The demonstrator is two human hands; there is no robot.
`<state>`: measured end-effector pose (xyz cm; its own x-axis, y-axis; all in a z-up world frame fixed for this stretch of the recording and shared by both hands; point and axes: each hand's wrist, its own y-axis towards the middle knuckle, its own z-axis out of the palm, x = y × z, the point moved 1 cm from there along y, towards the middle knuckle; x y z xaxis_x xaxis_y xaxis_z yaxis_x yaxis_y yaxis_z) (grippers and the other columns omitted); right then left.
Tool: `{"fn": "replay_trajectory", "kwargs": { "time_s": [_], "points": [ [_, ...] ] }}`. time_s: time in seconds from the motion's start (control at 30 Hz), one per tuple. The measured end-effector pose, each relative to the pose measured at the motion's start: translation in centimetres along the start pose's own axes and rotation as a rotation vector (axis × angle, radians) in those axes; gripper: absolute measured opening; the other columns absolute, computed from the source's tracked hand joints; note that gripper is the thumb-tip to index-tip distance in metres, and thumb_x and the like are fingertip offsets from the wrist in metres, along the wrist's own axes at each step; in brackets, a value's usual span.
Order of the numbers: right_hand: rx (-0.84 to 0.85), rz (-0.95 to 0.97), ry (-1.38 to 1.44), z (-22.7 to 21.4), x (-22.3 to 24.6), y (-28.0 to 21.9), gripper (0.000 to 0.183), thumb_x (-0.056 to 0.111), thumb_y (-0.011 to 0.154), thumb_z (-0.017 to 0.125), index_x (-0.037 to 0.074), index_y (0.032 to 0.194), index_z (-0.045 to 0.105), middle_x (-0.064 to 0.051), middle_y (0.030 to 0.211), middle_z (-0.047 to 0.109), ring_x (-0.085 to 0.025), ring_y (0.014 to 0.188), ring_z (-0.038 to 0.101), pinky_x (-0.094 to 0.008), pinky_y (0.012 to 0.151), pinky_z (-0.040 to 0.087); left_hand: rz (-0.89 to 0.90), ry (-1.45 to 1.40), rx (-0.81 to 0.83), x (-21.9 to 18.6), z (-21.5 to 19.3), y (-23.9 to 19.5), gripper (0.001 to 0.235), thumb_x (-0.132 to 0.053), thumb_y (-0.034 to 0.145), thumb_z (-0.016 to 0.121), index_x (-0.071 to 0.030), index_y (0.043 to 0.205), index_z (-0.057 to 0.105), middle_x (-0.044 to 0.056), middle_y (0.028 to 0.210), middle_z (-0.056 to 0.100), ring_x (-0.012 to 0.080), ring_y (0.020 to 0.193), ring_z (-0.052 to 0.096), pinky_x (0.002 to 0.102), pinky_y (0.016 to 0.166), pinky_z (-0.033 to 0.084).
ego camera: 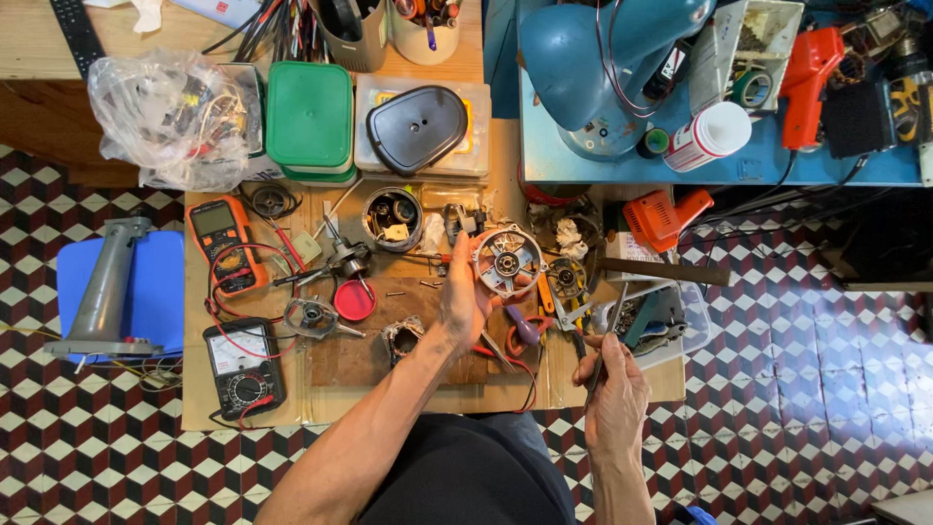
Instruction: The person disassembles a small motor or fan assembly on a cluttered workbench, using a screwdriver to remove screws and separate components. They handle the rotor, stator, and housing, then use a multimeter to test electrical continuity on the rotor windings.
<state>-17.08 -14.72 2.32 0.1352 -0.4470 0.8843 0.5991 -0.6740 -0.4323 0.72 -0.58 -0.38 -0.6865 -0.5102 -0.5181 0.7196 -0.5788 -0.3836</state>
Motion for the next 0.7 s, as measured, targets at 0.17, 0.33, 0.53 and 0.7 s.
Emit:
{"fn": "replay_trajectory", "kwargs": {
  "time_s": [0.17, 0.33, 0.53, 0.7],
  "points": [
    [0.027, 0.054, 0.026, 0.2, -0.1, 1.6, 0.033, 0.026, 0.108, 0.055, -0.005, 0.104, 0.066, -0.005, 0.065, 0.056, -0.014, 0.061, 0.053, -0.03, 0.062, 0.047, -0.043, -0.022, -0.057, -0.4, 0.5, 1.3, 0.063, -0.061, 0.104, 0.026, -0.015, 0.141, 0.049, 0.009, 0.113, 0.072, 0.0202, 0.088, 0.072, 0.046, 0.079, 0.062],
    [0.033, 0.062, 0.059, 1.1, 0.0, 3.2, 0.031, 0.026, 0.106, 0.057, -0.004, 0.104, 0.065, -0.005, 0.065, 0.057, -0.014, 0.06, 0.052, -0.03, 0.062, 0.047, -0.031, -0.002, -0.068, -0.6, 0.4, 2.6, 0.061, -0.059, 0.105, 0.029, -0.014, 0.142, 0.049, 0.01, 0.111, 0.071, 0.0207, 0.088, 0.072, 0.046, 0.078, 0.062],
    [0.087, 0.078, 0.049, 2.3, 0.2, 4.3, 0.031, 0.027, 0.106, 0.058, -0.003, 0.104, 0.066, -0.005, 0.065, 0.057, -0.014, 0.062, 0.054, -0.028, 0.064, 0.046, -0.006, 0.01, -0.066, -0.8, 0.0, 3.3, 0.06, -0.057, 0.105, 0.032, -0.014, 0.143, 0.049, 0.011, 0.112, 0.071, 0.022, 0.09, 0.072, 0.045, 0.08, 0.062],
    [0.091, 0.095, 0.045, 2.6, 0.0, 4.6, 0.032, 0.028, 0.106, 0.059, -0.003, 0.104, 0.067, -0.006, 0.066, 0.057, -0.014, 0.062, 0.054, -0.028, 0.065, 0.047, -0.031, 0.02, -0.096, -0.8, -0.3, 3.5, 0.058, -0.056, 0.106, 0.035, -0.013, 0.141, 0.05, 0.012, 0.113, 0.072, 0.0216, 0.093, 0.072, 0.045, 0.081, 0.062]
  ]
}}
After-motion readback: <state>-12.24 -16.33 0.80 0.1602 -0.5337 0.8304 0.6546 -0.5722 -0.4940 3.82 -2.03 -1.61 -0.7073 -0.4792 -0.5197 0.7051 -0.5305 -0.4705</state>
